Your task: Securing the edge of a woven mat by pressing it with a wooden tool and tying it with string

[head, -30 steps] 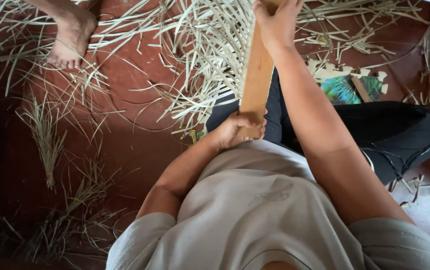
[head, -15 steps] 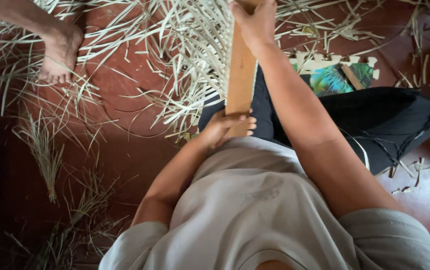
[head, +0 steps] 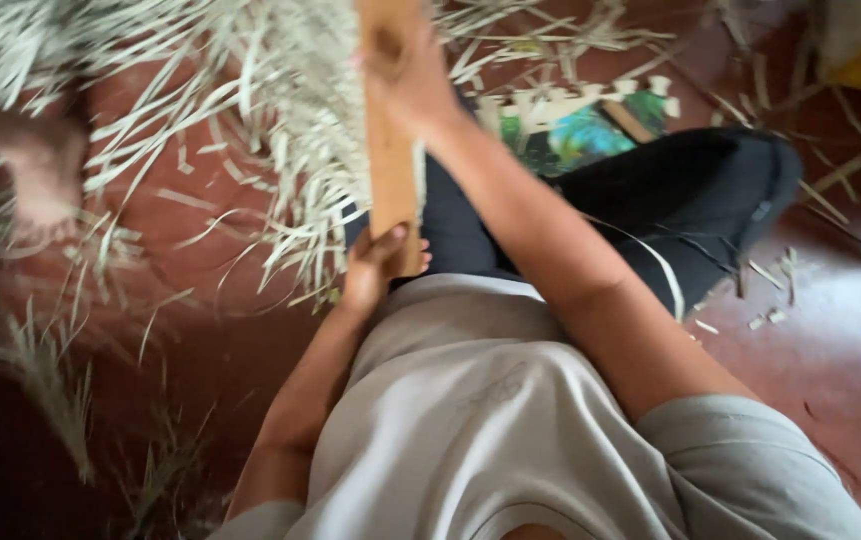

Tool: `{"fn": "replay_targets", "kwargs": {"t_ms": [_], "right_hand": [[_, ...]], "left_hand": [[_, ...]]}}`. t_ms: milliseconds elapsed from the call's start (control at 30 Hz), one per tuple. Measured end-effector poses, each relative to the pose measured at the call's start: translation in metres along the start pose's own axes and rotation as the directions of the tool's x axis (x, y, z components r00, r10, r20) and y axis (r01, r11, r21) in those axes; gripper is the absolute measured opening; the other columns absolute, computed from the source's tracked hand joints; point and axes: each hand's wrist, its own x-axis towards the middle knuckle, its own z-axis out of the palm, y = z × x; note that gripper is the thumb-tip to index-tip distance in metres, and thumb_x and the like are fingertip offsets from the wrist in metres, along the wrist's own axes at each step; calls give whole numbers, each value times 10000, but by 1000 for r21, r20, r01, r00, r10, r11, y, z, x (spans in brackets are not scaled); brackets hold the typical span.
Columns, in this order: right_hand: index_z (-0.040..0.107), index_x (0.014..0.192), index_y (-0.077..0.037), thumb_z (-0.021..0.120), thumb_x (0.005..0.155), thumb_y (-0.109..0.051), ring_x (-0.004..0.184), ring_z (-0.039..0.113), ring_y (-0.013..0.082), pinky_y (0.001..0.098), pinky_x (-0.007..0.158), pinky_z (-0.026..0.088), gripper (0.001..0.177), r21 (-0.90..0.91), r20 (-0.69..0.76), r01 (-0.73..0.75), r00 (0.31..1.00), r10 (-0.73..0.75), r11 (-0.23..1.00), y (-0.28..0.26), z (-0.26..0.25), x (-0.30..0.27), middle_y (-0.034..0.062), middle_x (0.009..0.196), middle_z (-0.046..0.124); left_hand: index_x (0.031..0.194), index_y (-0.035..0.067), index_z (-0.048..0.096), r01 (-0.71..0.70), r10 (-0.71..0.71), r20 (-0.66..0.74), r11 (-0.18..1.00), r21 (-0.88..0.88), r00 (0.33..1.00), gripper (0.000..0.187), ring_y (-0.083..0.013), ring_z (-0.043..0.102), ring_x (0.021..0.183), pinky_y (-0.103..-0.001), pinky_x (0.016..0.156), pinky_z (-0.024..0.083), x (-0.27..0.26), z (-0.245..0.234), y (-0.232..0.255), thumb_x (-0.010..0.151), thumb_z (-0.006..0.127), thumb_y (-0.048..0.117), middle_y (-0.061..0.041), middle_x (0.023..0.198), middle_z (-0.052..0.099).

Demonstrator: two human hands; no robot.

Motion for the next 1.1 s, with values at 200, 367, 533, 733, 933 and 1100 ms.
{"fn": "replay_targets", "kwargs": {"t_ms": [200, 367, 533, 733, 933, 1100], "right_hand": [[560, 919, -22, 558, 848, -144, 762, 568, 410, 485, 650, 473, 141, 66, 532, 175, 827, -183, 982, -102, -121, -84, 200, 793, 577], [640, 948, -90, 580, 823, -57, 778, 596, 329, 390, 712, 448, 142, -264, 342, -31, 932, 124, 964, -40, -253, -138, 130, 840, 623], [665, 991, -246, 691, 889, -221, 759, 592, 144, 256, 689, 465, 108, -744, 7, -111, 985, 174, 659, 26, -338, -185, -58, 850, 586], [658, 957, -185, 633, 868, -156, 732, 601, 242, 319, 630, 469, 97, -667, 63, -114, 976, 208, 736, 29, -300, -169, 22, 790, 584], [647, 891, -144, 632, 752, -119, 732, 601, 299, 364, 616, 495, 143, -691, 388, 216, 916, 102, 689, 75, -249, -129, 77, 763, 564], [633, 832, -167, 595, 783, -266, 785, 607, 273, 352, 647, 497, 116, -731, 485, 194, 822, 298, 654, 52, -239, -113, 37, 758, 581]], "left_hand": [[1001, -20, 441, -47, 48, 12, 996, -74, 999, 403, -329, 645, 626, -443, 566, 557, 18, -20, -22, 751, 673, 194, -280, 778, 610], [1034, -51, 409, -89, 90, 9, 993, -72, 996, 448, -359, 638, 612, -492, 546, 541, 16, -18, -23, 754, 658, 194, -320, 790, 592], [1009, -80, 401, -120, 119, -21, 990, -68, 993, 429, -372, 632, 600, -502, 541, 538, 15, -18, -25, 764, 650, 169, -348, 790, 578], [1016, -74, 384, -122, 120, -41, 992, -38, 992, 446, -394, 626, 626, -518, 553, 535, 9, -13, -19, 758, 648, 177, -346, 801, 576], [1006, -58, 386, -157, 157, -38, 988, 1, 987, 414, -381, 630, 611, -491, 529, 540, 5, -8, -17, 770, 626, 183, -336, 796, 582], [1011, -89, 386, -152, 152, -29, 988, 29, 988, 457, -382, 630, 602, -497, 518, 541, 3, -6, -15, 762, 634, 202, -342, 797, 580]]}}
